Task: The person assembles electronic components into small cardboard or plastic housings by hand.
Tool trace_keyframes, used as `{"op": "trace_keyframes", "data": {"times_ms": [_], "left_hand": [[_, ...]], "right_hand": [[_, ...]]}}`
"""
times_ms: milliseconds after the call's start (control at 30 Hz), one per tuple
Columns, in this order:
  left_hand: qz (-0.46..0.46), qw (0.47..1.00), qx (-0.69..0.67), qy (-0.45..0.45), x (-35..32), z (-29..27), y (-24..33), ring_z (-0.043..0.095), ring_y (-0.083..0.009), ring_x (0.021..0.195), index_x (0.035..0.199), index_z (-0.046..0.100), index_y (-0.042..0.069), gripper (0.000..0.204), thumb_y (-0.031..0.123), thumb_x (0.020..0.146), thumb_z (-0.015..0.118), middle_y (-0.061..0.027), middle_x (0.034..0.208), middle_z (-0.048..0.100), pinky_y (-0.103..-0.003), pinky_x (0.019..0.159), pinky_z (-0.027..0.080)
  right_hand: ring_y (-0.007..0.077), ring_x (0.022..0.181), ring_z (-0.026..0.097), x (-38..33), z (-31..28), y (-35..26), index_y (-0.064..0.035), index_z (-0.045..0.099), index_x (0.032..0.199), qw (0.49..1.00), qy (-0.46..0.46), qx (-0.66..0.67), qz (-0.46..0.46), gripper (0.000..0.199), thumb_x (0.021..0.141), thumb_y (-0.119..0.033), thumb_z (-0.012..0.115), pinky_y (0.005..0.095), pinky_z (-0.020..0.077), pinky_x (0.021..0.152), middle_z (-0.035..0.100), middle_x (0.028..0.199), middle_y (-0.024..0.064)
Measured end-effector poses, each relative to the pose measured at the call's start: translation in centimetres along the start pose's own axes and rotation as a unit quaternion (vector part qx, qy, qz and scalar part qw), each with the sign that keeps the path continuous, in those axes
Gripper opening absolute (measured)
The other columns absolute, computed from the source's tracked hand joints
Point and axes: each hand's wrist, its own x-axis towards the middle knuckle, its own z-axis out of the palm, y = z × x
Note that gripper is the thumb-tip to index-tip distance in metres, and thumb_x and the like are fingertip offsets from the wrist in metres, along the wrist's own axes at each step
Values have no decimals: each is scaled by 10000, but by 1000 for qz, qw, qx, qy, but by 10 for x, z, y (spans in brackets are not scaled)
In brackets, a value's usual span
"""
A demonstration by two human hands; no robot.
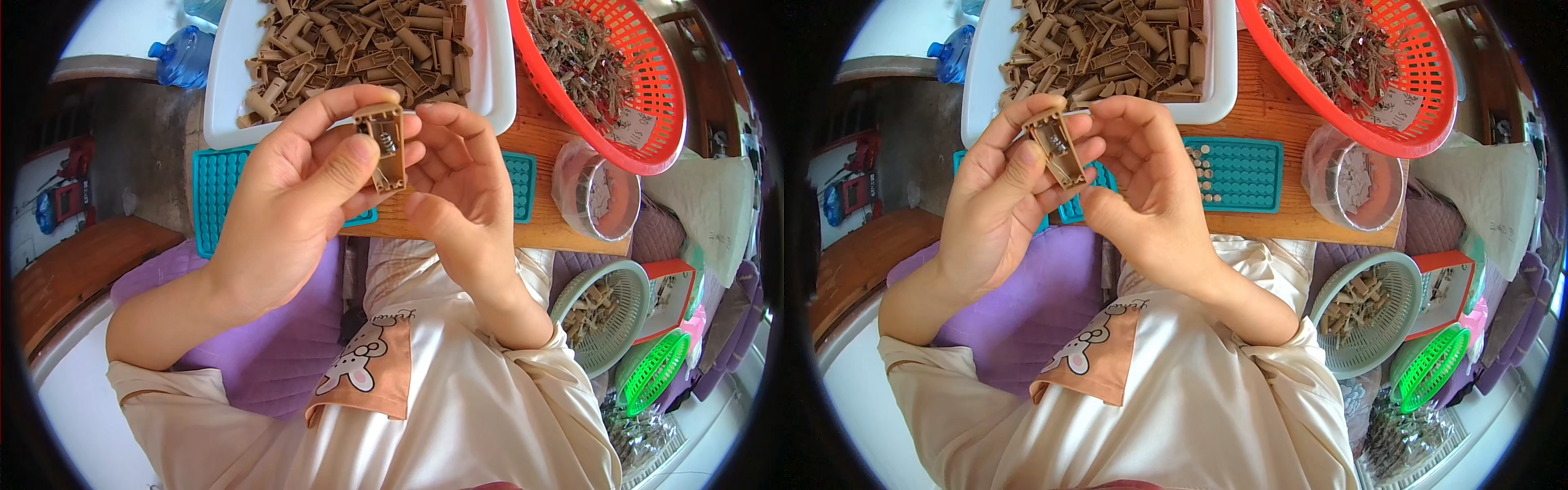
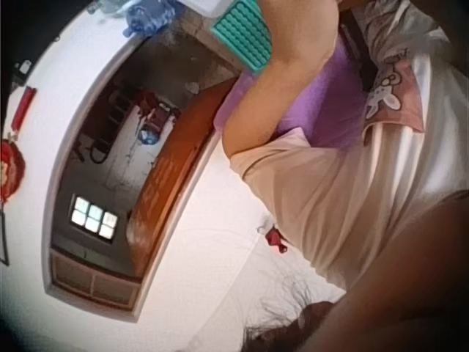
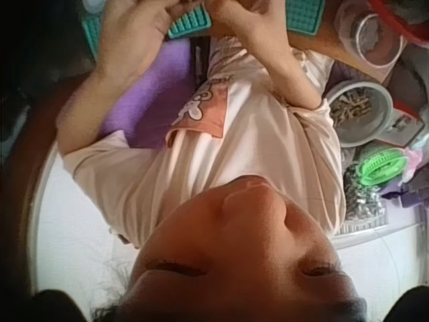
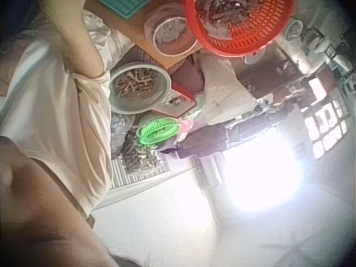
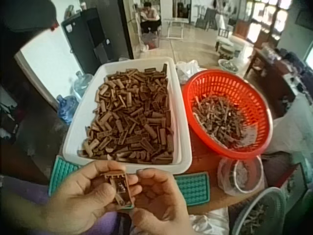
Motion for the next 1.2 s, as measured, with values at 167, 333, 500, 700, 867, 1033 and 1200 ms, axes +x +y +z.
{"op": "trace_keyframes", "data": {"times_ms": [167, 333, 500, 700, 867, 1033, 1200], "left_hand": [[80, 988, 125, -37, -5, 4, -9, 486, -185, 1012, 1141, 374, 30, 334, 169, 851, 462, -129, 1083, 490, -281, 835, 404], [188, 912, 357, -76, -12, 6, -5, 498, -147, 950, 1117, 429, -10, 325, 152, 840, 482, -115, 1031, 517, -239, 785, 401], [84, 964, 231, -106, -7, 2, 2, 544, -152, 861, 1128, 426, -7, 366, 165, 818, 518, -98, 974, 540, -257, 759, 445], [-47, 988, 113, -97, 1, 2, 2, 568, -151, 812, 1130, 422, -5, 421, 222, 799, 550, -85, 949, 541, -252, 703, 467], [-51, 986, 121, -102, 0, 3, -3, 571, -158, 810, 1128, 425, -3, 422, 202, 788, 567, -90, 952, 540, -256, 689, 473], [-55, 987, 116, -101, 0, 3, -2, 577, -167, 806, 1130, 423, -5, 450, 213, 772, 588, -99, 954, 539, -253, 679, 473], [-59, 987, 114, -98, 0, 4, -2, 579, -166, 799, 1140, 412, -2, 474, 219, 765, 597, -100, 950, 538, -250, 680, 473]], "right_hand": [[124, 878, 497, -5, 7, 4, 12, 383, 1040, 998, 26, -55, 33, 393, 681, 62, 536, 255, 423, 778, 486, 954, 83], [125, 844, 505, -7, 2, 2, 21, 441, 971, 991, 8, -133, -27, 306, 691, 25, 563, 251, 438, 738, 495, 917, 74], [129, 791, 514, 3, -21, -15, 12, 475, 984, 964, -149, -216, 37, 335, 691, -65, 617, 259, 439, 692, 507, 868, 78], [257, 688, 551, 7, -99, -21, -33, 592, 794, 782, -147, -605, 38, 128, 677, 4, 553, 309, 454, 622, 561, 760, 90], [244, 747, 541, 6, -132, 16, -42, 592, 782, 694, -97, -706, -104, 132, 664, 4, 556, 326, 455, 646, 550, 805, 75], [229, 782, 528, 4, -135, 20, -46, 576, 780, 646, -114, -746, -117, 155, 638, 15, 566, 332, 449, 646, 536, 812, 58], [188, 752, 489, -7, -99, 8, -53, 564, 769, 834, 48, -547, -56, 157, 641, 29, 607, 275, 434, 621, 485, 856, 67]]}}
